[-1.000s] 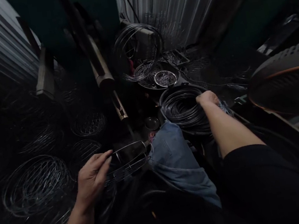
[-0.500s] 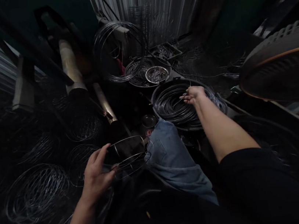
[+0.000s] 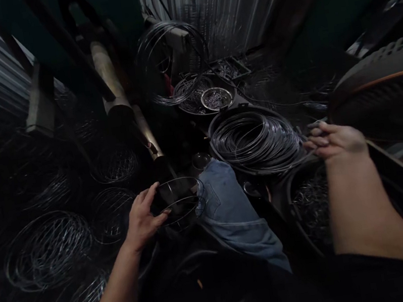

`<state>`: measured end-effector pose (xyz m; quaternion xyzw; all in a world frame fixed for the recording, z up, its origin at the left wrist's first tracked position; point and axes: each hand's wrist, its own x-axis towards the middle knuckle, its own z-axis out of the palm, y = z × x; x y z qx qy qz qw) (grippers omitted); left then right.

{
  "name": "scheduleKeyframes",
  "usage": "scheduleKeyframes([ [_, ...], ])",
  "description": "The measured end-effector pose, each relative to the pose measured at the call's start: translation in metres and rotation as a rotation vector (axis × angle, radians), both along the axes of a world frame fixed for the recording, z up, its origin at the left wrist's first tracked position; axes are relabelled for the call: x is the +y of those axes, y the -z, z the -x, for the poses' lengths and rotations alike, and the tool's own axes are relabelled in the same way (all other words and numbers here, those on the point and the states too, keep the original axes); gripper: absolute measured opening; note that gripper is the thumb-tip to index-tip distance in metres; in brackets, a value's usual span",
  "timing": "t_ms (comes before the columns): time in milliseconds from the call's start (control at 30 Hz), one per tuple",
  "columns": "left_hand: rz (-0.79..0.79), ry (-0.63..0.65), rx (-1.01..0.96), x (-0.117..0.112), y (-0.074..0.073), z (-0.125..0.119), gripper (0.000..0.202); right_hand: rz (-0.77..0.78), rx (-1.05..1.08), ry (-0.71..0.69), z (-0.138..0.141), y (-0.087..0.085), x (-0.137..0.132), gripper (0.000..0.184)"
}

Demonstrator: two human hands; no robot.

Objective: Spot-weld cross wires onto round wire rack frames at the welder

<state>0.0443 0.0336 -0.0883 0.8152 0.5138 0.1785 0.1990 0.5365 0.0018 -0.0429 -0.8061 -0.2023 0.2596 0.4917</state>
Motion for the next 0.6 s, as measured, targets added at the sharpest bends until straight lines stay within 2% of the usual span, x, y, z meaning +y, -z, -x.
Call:
scheduleKeyframes([
  [67, -0.047, 0.005, -0.014, 0.0, -0.001, -0.002, 0.079, -0.193, 0.273, 0.035, 0.0, -0.003, -0.028, 0.037],
  [133, -0.154, -0.012, -0.044, -0.005, -0.006, -0.009, 0.079, -0.409, 0.436, 0.157, 0.001, -0.002, -0.047, 0.037],
  [200, -0.277, -0.067, -0.118, -0.013, -0.015, -0.022, 0.068, -0.547, 0.451, 0.29, 0.001, -0.001, -0.058, 0.039],
  [267, -0.299, -0.121, -0.244, -0.024, -0.023, -0.039, 0.056, -0.617, 0.449, 0.372, -0.001, -0.002, -0.062, 0.039],
  [300, -0.236, -0.116, -0.315, -0.028, -0.027, -0.048, 0.054, -0.648, 0.454, 0.392, -0.002, -0.004, -0.062, 0.036],
  [367, 0.005, -0.064, -0.434, -0.035, -0.032, -0.065, 0.052, -0.729, 0.442, 0.436, -0.005, -0.009, -0.06, 0.031],
  [467, 0.298, -0.011, -0.515, -0.04, -0.039, -0.086, 0.055, -0.853, 0.405, 0.466, -0.008, -0.017, -0.057, 0.019],
  [533, 0.391, -0.014, -0.532, -0.041, -0.045, -0.093, 0.058, -0.893, 0.413, 0.449, -0.011, -0.021, -0.06, 0.012],
  [600, 0.448, -0.04, -0.548, -0.042, -0.05, -0.095, 0.061, -0.897, 0.471, 0.402, -0.015, -0.023, -0.068, 0.014],
])
